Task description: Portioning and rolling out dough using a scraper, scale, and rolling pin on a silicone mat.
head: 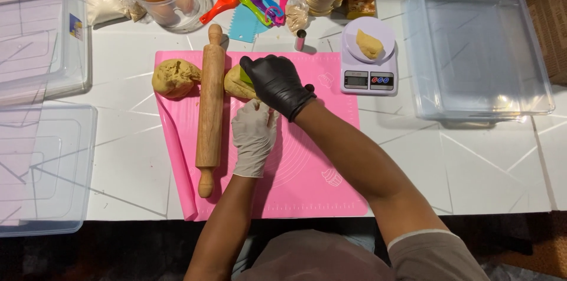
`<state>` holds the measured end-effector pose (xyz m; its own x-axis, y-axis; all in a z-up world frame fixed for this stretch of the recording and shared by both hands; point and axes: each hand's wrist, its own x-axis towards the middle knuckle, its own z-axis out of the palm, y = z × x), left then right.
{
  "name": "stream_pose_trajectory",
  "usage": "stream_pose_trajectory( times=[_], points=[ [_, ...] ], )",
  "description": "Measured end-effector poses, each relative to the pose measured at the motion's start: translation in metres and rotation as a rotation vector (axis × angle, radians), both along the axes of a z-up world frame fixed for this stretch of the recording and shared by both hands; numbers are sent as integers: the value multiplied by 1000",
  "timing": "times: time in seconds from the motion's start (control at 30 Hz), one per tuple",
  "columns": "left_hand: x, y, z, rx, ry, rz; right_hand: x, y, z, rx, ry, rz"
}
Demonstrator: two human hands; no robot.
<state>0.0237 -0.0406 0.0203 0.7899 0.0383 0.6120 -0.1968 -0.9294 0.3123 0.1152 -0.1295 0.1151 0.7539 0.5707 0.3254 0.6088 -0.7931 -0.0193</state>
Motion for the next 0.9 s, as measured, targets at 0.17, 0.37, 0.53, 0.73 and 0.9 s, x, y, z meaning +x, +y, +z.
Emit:
stream_pose_trajectory(
  times=[0.17, 0.37, 0.53, 0.73, 0.9],
  points=[
    [11, 3, -21, 86, 9, 30, -6, -2, -6, 26, -79, 0],
    [-20, 11, 35, -358, 329, -85, -35, -22, 2, 29, -276, 36],
    [-49, 13, 60, -1028, 599, -125, -95, -54, 7, 95, -68, 149],
    [-59, 7, 86, -1409, 758, -228, -122, -86, -26, 456, 395, 209],
    [-47, 17, 48, -1192, 562, -267, -100, -132, 16, 632, 11, 97]
  ],
)
